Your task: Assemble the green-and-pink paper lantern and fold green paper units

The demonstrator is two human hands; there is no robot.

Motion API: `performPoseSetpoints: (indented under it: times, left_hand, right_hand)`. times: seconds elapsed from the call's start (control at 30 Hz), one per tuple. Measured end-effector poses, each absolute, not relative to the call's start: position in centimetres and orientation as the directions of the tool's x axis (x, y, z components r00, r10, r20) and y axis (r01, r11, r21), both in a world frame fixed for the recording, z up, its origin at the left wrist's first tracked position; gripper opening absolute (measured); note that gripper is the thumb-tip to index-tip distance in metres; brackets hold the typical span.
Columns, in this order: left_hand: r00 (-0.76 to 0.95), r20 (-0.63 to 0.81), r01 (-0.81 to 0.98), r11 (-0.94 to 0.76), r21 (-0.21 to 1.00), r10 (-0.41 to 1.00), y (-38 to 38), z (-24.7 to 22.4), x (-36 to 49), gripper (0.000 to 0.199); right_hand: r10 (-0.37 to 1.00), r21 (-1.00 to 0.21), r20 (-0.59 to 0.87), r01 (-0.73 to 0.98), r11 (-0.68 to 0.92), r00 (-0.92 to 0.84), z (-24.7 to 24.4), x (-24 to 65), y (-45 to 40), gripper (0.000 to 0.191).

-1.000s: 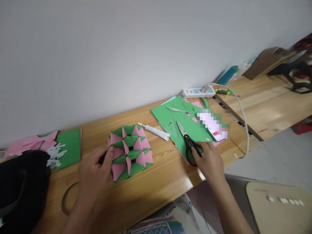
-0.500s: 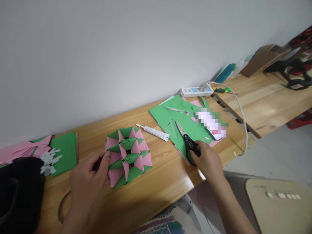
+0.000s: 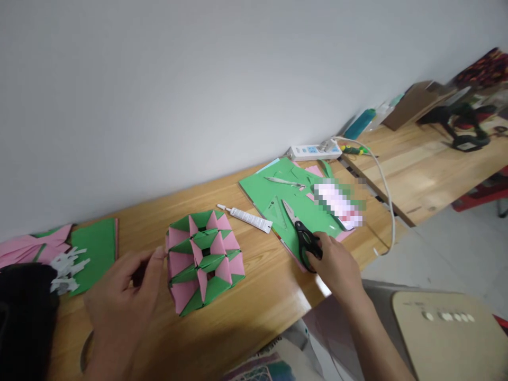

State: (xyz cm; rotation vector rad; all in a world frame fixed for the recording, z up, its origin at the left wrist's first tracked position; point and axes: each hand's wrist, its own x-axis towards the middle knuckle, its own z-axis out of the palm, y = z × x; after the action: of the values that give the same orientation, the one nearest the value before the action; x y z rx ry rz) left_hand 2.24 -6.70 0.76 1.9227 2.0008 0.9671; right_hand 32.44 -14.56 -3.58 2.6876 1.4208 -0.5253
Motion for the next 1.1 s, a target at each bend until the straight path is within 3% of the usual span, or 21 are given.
performPoseSetpoints:
  times: [0.27, 0.53, 0.8, 0.97, 1.1]
  left_hand:
    - [-0.194, 0.319, 0.767, -0.06, 0.639, 0.928, -7.1, 0.8, 3.0, 0.019]
    - [-0.017, 0.405, 0.802, -0.23, 0.551, 0.914, -6.6, 1.1, 2.5, 0.011]
    - [0.085, 0.473, 0.771, -0.359, 0.526, 0.877, -6.5, 1.1, 2.9, 0.009]
    - [0.207, 0.511, 0.798, -0.446, 0.405, 0.834, -5.4, 1.5, 3.0, 0.012]
    - [0.45, 0.52, 0.742, -0.628, 0.233, 0.726, -4.0, 2.1, 3.1, 0.012]
  right_hand:
    - [0.813, -0.159, -0.224, 0.803, -0.575, 0.538, -4.5, 32.9, -15.0, 0.03]
    - [0.852, -0.264, -0.062, 0.814, -0.517, 0.52, -6.0, 33.5, -15.7, 0.026]
    - [0.795, -0.35, 0.061, 0.759, -0.549, 0.604, -6.8, 33.2, -15.6, 0.027]
    - [0.796, -0.345, 0.045, 0.757, -0.555, 0.604, -7.2, 33.1, -15.5, 0.028]
    - [0.828, -0.294, 0.072, 0.805, -0.515, 0.556, -7.3, 32.9, -15.6, 0.027]
